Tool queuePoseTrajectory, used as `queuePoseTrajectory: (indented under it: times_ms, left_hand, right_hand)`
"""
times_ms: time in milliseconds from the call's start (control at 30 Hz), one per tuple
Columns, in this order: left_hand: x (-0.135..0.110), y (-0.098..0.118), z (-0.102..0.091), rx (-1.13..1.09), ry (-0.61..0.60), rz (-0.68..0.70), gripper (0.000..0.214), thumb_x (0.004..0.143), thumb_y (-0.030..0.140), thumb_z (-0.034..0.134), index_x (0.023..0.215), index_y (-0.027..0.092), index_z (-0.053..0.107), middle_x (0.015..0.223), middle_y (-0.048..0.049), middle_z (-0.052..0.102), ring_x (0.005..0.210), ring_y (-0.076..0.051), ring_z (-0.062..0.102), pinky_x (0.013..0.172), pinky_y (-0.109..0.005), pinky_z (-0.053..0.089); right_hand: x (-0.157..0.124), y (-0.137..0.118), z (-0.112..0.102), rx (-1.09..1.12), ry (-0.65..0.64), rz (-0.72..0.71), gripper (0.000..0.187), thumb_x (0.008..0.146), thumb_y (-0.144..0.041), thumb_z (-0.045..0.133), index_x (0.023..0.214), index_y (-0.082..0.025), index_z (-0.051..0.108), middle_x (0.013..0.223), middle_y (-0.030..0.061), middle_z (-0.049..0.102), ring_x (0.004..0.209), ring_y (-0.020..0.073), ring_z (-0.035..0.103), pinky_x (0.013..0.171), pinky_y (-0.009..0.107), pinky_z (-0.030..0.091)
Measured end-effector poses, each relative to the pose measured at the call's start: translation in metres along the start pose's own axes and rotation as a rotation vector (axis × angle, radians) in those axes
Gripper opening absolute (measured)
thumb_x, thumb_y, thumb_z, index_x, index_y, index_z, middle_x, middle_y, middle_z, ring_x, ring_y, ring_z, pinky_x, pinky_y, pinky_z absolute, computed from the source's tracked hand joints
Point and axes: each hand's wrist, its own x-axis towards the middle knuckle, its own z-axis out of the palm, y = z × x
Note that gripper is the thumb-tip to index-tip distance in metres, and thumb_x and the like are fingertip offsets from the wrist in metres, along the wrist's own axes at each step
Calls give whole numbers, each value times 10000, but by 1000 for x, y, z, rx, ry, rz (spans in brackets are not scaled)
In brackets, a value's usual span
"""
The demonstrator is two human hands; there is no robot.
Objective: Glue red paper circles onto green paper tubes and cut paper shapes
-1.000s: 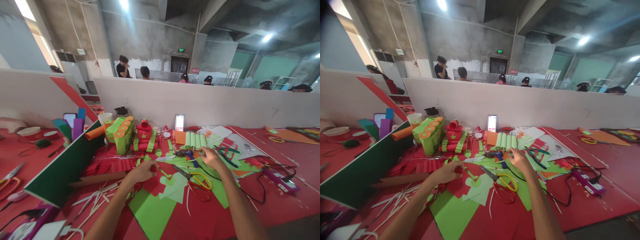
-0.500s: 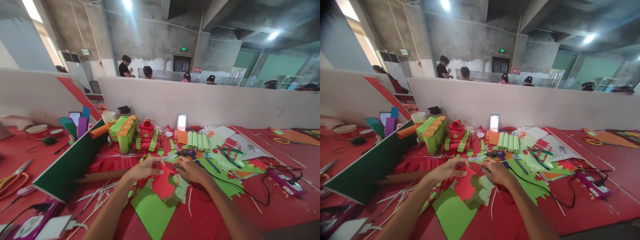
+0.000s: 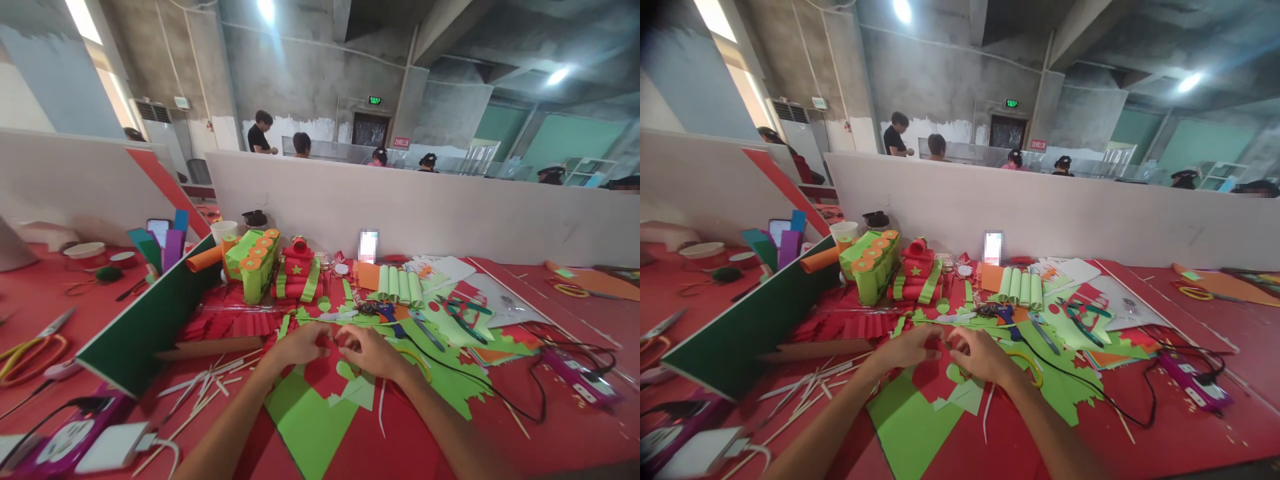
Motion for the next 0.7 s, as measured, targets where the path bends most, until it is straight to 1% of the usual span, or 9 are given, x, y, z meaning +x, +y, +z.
queuePoseTrajectory:
  times_ms: [133,200,267,333,433,533,633,700]
  left_hand:
    - [-1,3,-5,-140,-73,21,210,668,269,646,857,179,643,839,-7,630,787,-183,545,711,-263,420]
    - [-2,3,-7,-173,-92,2,225,684,292,653,878,176,649,809,0,619,749,-170,535,670,-248,411]
    - [-2,3,-8,-176,-100,-19,221,694,307,654,870,173,647,764,10,594,708,-157,517,621,-234,392]
    - [-3,3,-8,-146,-87,-35,208,684,302,661,848,176,637,739,18,572,687,-152,503,600,-230,382]
    - [-3,3,-7,-60,-47,-70,197,662,275,657,833,184,620,770,11,578,704,-165,512,615,-245,390]
    - [-3,0,-5,-7,-32,-74,221,666,266,640,872,187,617,863,-18,617,783,-200,552,673,-271,417]
    - [-1,-4,-3,21,6,-55,266,673,277,648,921,185,617,948,-47,644,896,-238,579,763,-297,437]
    - [0,-6,-1,46,33,-53,264,683,280,649,927,188,610,964,-55,654,913,-247,591,781,-307,443]
  right_hand:
    - [1,0,2,203,-38,32,154,849,-227,583,1000,-234,552,718,-15,653,593,150,641,525,207,429]
    - [2,2,3,294,-61,52,123,861,-248,573,969,-236,516,699,-24,632,546,142,622,503,208,438]
    - [4,3,3,335,-72,70,124,856,-252,581,942,-236,493,690,-27,624,539,145,616,501,215,451]
    - [6,5,5,319,-52,66,154,828,-230,614,928,-232,497,704,-20,632,600,156,634,534,217,460]
    - [9,6,9,258,5,38,178,791,-192,645,922,-225,529,754,-5,645,719,171,653,600,218,464]
    - [13,10,15,218,34,38,153,789,-164,610,911,-221,539,763,-7,624,686,157,631,580,214,453]
    - [14,15,19,193,39,61,165,765,-133,593,893,-217,532,718,-20,588,626,142,594,535,203,429]
    - [14,17,20,172,40,71,179,750,-126,597,890,-216,530,693,-28,570,606,136,573,527,199,418]
